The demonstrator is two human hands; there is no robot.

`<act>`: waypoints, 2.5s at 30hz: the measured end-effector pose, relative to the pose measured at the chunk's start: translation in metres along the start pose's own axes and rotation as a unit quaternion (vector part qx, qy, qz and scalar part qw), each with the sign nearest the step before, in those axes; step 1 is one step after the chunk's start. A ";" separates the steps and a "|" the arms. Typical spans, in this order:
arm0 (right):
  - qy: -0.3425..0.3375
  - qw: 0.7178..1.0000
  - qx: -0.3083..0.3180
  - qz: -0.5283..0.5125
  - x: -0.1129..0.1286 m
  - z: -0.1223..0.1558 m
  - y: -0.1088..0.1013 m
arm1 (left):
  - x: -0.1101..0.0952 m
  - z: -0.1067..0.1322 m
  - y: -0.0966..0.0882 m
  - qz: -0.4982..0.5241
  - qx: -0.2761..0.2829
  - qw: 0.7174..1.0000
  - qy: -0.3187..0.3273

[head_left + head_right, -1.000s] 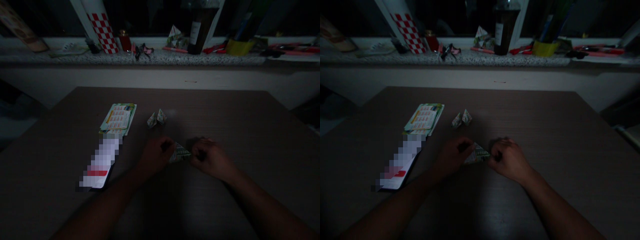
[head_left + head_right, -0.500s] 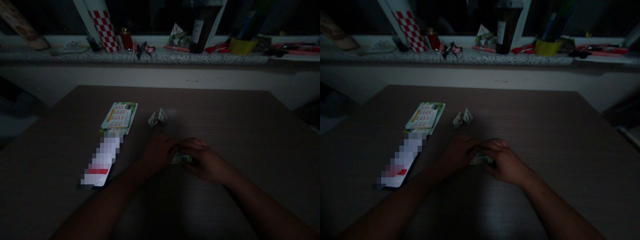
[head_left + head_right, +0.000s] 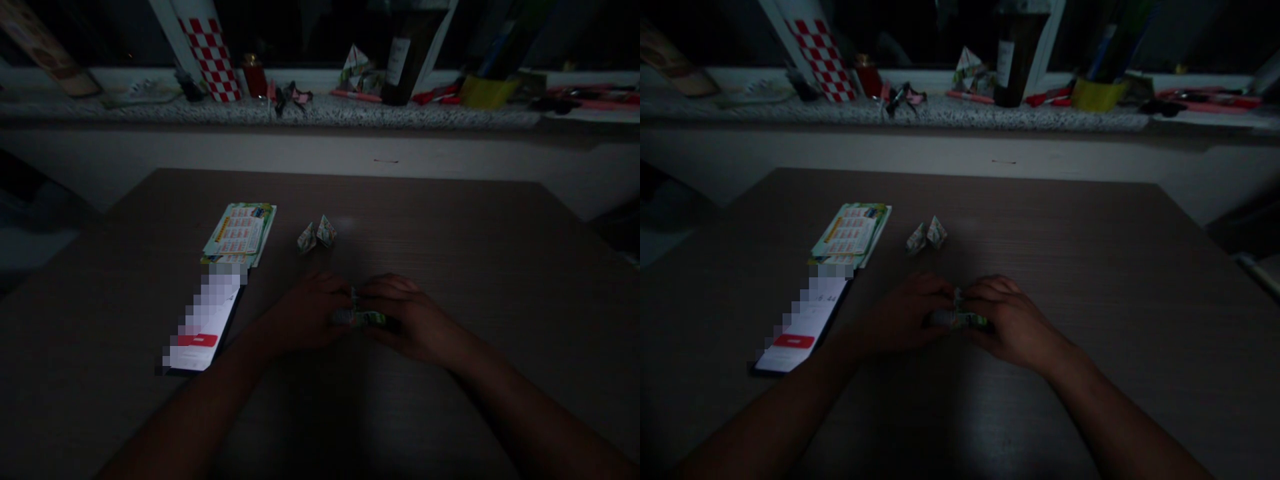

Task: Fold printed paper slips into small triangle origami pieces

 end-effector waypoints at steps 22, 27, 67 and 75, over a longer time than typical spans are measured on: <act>-0.002 1.000 -0.009 0.012 -0.002 -0.001 0.001 | -0.001 0.002 -0.003 0.015 0.010 1.000 0.000; -0.008 1.000 -0.014 0.016 -0.001 -0.002 0.000 | -0.001 0.002 -0.005 0.012 0.015 1.000 -0.006; 0.007 1.000 -0.003 0.014 -0.001 -0.003 0.001 | 0.004 0.008 -0.006 0.028 0.032 0.999 -0.004; 0.010 1.000 0.004 0.020 -0.002 -0.003 0.002 | 0.005 0.005 -0.003 0.013 0.018 0.999 -0.028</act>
Point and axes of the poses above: each hand's wrist, its own z-axis away from the middle knuckle, its own y-axis out of the palm, x = y × z, the point moved 10 cm from there along -z, towards the middle knuckle, and after that the axes turned 4 degrees about x, right-handed, at the moved point
